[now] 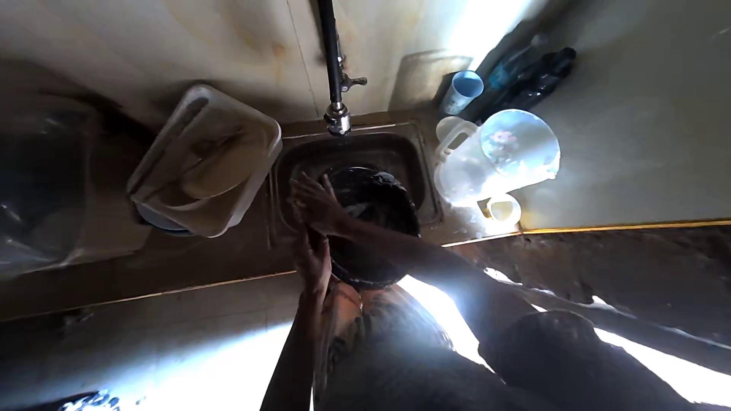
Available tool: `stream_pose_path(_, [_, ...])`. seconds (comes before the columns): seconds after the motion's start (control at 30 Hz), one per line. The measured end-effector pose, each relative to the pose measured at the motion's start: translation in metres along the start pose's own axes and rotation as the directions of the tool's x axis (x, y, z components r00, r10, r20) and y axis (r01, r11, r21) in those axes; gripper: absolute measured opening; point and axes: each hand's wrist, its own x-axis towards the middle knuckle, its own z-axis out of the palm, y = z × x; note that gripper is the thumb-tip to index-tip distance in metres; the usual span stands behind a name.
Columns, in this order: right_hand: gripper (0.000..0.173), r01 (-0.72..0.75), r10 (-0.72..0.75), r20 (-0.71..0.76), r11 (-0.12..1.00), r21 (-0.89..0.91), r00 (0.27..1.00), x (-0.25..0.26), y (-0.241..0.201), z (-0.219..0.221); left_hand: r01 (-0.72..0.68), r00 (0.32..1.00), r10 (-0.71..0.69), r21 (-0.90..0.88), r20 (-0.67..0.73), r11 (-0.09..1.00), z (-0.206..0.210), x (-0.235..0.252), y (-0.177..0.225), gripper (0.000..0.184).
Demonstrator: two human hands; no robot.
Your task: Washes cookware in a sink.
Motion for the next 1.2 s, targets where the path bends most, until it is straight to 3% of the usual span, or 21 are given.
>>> stream_pose_path(0.07, [0.04, -0.028, 0.017, -0.075, 0.988, -0.15, 0.997, 0.012, 0.042, -0.01, -0.014, 1.0, 0.014, -0.073, 0.004, 0.997, 0.002, -0.005, -0.009, 0.05])
stream_pose_path(0.1, [0.043, -0.133, 0.105, -0.134, 0.967, -0.216, 0.985, 0.013, 0.065, -0.02, 0.002, 1.0, -0.001, -0.098, 0.007, 0.995, 0.002, -0.011, -0.011, 0.053])
stream_pose_path(0.2, [0.044, -0.543, 0.419, -0.435, 0.813, -0.211, 0.797, 0.014, 0.123, -0.044, 0.06, 0.997, -0.063, -0.077, -0.035, 0.995, -0.003, -0.019, -0.006, 0.053])
stream_pose_path(0.23, [0.044, -0.559, 0.404, -0.512, 0.807, -0.192, 0.758, 0.01, 0.132, -0.039, 0.095, 0.995, -0.096, -0.075, -0.008, 0.993, -0.006, -0.017, -0.002, 0.052])
stream_pose_path(0.3, [0.051, -0.453, 0.287, -0.53, 0.865, -0.214, 0.798, 0.003, 0.118, -0.016, 0.156, 0.986, -0.152, -0.051, 0.068, 0.986, -0.007, -0.006, 0.008, 0.052])
stream_pose_path(0.4, [0.062, -0.241, 0.185, -0.204, 0.925, -0.296, 0.961, -0.021, 0.061, 0.021, 0.194, 0.972, -0.192, -0.003, 0.135, 0.981, -0.008, 0.013, 0.016, 0.053])
stream_pose_path(0.47, [0.053, 0.055, -0.114, -0.162, 0.941, -0.334, 0.98, -0.036, 0.069, 0.027, 0.208, 0.966, -0.203, -0.012, 0.157, 0.978, -0.014, 0.02, 0.018, 0.054])
stream_pose_path(0.5, [0.048, 0.109, -0.143, -0.065, 0.923, -0.369, 0.988, -0.042, 0.06, 0.003, 0.203, 0.968, -0.197, -0.025, 0.156, 0.979, -0.018, 0.022, 0.017, 0.054])
stream_pose_path(0.53, [0.049, 0.018, 0.08, 0.196, 0.889, -0.457, 0.977, -0.045, 0.026, -0.042, 0.176, 0.975, -0.169, -0.04, 0.145, 0.983, -0.021, 0.022, 0.013, 0.053])
stream_pose_path(0.57, [0.055, -0.044, 0.325, 0.379, 0.806, -0.59, 0.866, -0.038, 0.009, -0.072, 0.125, 0.985, -0.117, -0.055, 0.126, 0.991, -0.022, 0.022, 0.009, 0.052])
stream_pose_path(0.6, [0.061, -0.021, 0.472, 0.452, 0.709, -0.705, 0.757, -0.032, 0.023, -0.082, 0.059, 0.994, -0.053, -0.058, 0.099, 0.997, -0.022, 0.022, 0.004, 0.053])
stream_pose_path(0.63, [0.055, 0.083, 0.088, 0.257, 0.804, -0.589, 0.962, -0.054, 0.102, -0.059, -0.013, 0.998, 0.016, -0.05, 0.068, 0.999, -0.022, 0.024, 0.002, 0.054])
stream_pose_path(0.67, [0.058, 0.095, 0.059, 0.228, 0.786, -0.611, 0.972, -0.057, 0.142, -0.045, -0.07, 0.997, 0.072, -0.048, 0.037, 0.996, -0.019, 0.026, 0.001, 0.055])
stream_pose_path(0.7, [0.063, 0.012, 0.16, 0.218, 0.779, -0.627, 0.963, -0.061, 0.155, -0.036, -0.09, 0.996, 0.09, -0.054, 0.011, 0.995, -0.014, 0.027, 0.002, 0.054])
stream_pose_path(0.77, [0.062, -0.259, 0.377, 0.14, 0.819, -0.512, 0.915, -0.078, 0.137, -0.02, -0.008, 1.0, 0.008, -0.071, 0.002, 0.997, -0.007, 0.029, 0.003, 0.054])
stream_pose_path(0.83, [0.051, -0.454, 0.567, 0.26, 0.803, -0.386, 0.782, -0.086, 0.1, -0.022, 0.189, 0.982, -0.188, -0.086, 0.021, 0.978, -0.009, 0.042, -0.006, 0.052])
stream_pose_path(0.9, [0.043, -0.534, 0.62, 0.407, 0.785, -0.315, 0.671, -0.078, 0.084, -0.043, 0.365, 0.93, -0.366, -0.168, 0.028, 0.916, -0.006, 0.057, -0.028, 0.046])
stream_pose_path(0.97, [0.043, -0.585, 0.63, 0.37, 0.775, -0.24, 0.683, -0.066, 0.086, -0.061, 0.433, 0.895, -0.445, -0.281, 0.025, 0.856, 0.0, 0.063, -0.038, 0.046])
stream_pose_path(1.03, [0.042, -0.651, 0.672, 0.178, 0.741, -0.169, 0.719, -0.047, 0.084, -0.081, 0.423, 0.895, -0.446, -0.343, 0.013, 0.838, 0.007, 0.075, -0.033, 0.046])
stream_pose_path(1.1, [0.047, -0.712, 0.713, -0.01, 0.699, -0.058, 0.701, -0.032, 0.092, -0.094, 0.386, 0.91, -0.414, -0.388, 0.013, 0.837, 0.02, 0.089, -0.03, 0.046])
stream_pose_path(1.2, [0.045, -0.719, 0.727, -0.052, 0.685, 0.119, 0.685, -0.014, 0.121, -0.09, 0.405, 0.904, -0.424, -0.435, 0.058, 0.804, 0.042, 0.115, -0.033, 0.045])
